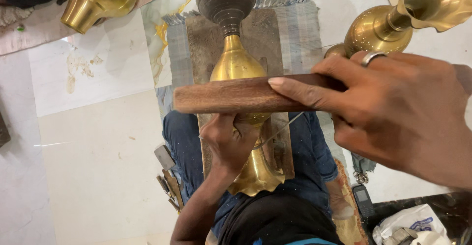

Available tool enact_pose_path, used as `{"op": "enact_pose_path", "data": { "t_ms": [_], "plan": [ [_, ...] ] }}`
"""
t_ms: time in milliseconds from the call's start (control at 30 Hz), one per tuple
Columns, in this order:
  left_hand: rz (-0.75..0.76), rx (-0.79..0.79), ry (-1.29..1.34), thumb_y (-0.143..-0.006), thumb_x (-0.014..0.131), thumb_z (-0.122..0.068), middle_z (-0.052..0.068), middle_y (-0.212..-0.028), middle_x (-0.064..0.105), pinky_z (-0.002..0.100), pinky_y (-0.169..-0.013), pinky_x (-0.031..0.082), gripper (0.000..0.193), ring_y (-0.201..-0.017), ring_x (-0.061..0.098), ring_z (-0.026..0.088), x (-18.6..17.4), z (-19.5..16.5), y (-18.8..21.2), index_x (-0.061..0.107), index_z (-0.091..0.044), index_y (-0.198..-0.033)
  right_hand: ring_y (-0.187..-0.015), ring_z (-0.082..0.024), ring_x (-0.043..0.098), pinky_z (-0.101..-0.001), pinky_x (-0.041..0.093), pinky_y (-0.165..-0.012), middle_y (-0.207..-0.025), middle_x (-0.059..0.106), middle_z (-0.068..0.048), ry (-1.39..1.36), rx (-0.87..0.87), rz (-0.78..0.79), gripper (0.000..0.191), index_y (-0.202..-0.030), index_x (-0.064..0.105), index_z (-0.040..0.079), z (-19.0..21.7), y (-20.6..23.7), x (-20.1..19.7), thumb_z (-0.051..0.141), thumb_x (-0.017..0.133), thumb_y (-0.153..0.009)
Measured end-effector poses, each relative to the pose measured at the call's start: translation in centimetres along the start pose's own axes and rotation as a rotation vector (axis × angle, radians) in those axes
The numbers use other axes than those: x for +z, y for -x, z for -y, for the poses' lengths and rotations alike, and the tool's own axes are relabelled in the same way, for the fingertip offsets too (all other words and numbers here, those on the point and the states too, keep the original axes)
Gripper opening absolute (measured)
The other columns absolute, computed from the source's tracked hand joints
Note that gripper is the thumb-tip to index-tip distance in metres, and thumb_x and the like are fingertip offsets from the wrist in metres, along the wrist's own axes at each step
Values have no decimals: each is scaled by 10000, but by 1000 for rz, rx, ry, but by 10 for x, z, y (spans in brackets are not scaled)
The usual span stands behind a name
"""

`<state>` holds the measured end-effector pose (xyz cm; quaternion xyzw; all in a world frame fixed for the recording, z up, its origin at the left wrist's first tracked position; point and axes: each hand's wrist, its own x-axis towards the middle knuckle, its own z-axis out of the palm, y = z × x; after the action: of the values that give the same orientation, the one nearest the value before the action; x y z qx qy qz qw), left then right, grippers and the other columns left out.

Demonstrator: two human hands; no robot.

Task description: The person sits on the floor shaping a brass vase held on a wooden board, repeatedly rubbing and pressing the brass body with a wooden block while guiding a string around the vase, and occasionally repositioning the vase and adjusting the string.

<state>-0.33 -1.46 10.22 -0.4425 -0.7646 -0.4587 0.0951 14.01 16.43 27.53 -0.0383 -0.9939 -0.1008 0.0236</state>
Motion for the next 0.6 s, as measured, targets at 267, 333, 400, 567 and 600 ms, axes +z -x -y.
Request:
{"op": "enact_pose_path", "data": {
  "t_ms": [267, 333, 400, 567, 600],
  "plan": [
    [334, 59, 79, -802, 665, 66, 65, -1030, 807, 308, -713, 651, 510, -831, 791, 185, -16, -5, -39, 636, -99, -1284, -711, -127, 687, -264, 565, -593, -1096, 773, -49, -585, 464, -272, 612, -1402, 680, 196, 8, 45, 103, 21, 751, -820],
    [446, 88, 112, -774, 643, 94, 70, -1066, 803, 309, -756, 664, 593, -898, 799, 198, -24, -3, -52, 619, -119, -1327, -780, -117, 666, -228, 531, -697, -1058, 743, -80, -1056, 636, -442, 723, -1488, 610, 127, 29, 60, 135, -24, 719, -790],
    [576, 104, 173, -718, 641, 105, 72, -1059, 800, 316, -788, 668, 671, -940, 798, 214, -33, -1, -66, 612, -137, -1343, -1091, -145, 678, -251, 525, -977, -1289, 710, -178, -1117, 619, -588, 774, -1492, 560, 24, 51, 70, 169, -76, 747, -747],
    [766, 183, 164, -802, 747, 28, 43, -1016, 806, 288, -750, 662, 541, -816, 793, 166, -29, 1, -93, 655, -178, -1294, -975, -135, 705, -258, 564, -867, -1170, 744, -145, -1430, 908, -532, 763, -1476, 565, 13, 117, 105, 221, -102, 727, -739],
    [822, 184, 137, -832, 769, 12, 33, -980, 810, 288, -719, 656, 498, -763, 791, 153, -27, 2, -97, 676, -185, -1280, -921, -133, 695, -250, 553, -804, -1144, 753, -150, -1417, 972, -484, 776, -1475, 574, 15, 125, 112, 225, -106, 731, -725]
  ]
}}
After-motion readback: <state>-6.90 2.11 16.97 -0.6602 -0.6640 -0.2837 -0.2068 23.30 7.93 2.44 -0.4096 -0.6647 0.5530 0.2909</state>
